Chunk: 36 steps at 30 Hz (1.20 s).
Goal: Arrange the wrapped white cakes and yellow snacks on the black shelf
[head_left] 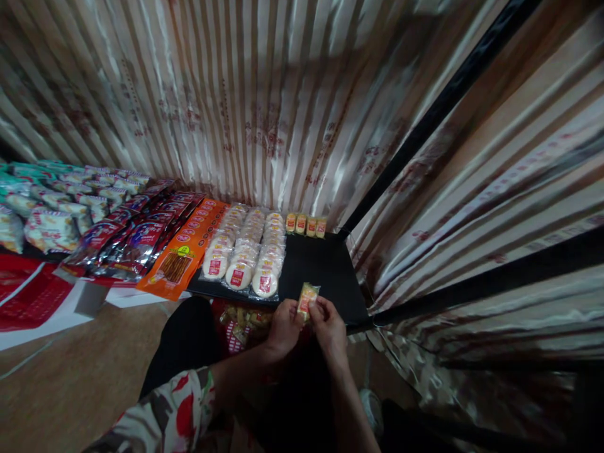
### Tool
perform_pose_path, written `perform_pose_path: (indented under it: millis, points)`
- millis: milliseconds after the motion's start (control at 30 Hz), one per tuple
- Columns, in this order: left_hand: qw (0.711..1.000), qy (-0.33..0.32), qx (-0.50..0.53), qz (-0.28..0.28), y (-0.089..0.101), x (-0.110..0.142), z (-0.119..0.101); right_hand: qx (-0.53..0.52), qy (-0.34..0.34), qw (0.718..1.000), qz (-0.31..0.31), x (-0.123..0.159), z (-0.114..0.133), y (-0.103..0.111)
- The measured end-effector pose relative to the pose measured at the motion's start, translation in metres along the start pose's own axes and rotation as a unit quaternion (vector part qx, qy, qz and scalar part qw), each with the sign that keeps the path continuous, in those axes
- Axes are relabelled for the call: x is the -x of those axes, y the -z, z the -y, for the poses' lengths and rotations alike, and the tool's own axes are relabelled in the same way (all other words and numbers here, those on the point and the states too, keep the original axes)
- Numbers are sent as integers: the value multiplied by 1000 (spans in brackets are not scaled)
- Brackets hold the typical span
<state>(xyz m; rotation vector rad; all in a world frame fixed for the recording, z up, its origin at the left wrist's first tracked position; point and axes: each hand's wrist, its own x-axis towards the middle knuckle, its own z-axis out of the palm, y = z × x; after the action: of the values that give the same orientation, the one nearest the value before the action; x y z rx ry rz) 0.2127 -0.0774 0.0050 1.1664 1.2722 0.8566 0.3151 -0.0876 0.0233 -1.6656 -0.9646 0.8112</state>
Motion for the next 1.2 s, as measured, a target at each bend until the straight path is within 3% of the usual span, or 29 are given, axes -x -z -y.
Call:
perform_pose_path:
  millis: [167, 333, 467, 667, 900, 1200]
  points:
    - [999, -30, -29, -4, -21, -21, -17, -2, 2, 1000, -23, -24, -2, 13]
    - [991, -40, -126, -17, -36, -42, -35, 33, -7, 999, -37, -49, -5, 18]
    - [979, -1, -201, -7, -44, -59, -49, 64, -9, 997, -51, -65, -6, 19]
    - [975, 66, -208, 28, -57, -88, -62, 130, 6, 989, -74, -88, -5, 18]
    - [961, 52, -268, 48, -79, -121, -63, 274, 42, 954, -111, -114, -13, 20]
    - [912, -20, -405, 55, -102, -157, -79, 294, 84, 942, -141, -165, -29, 12]
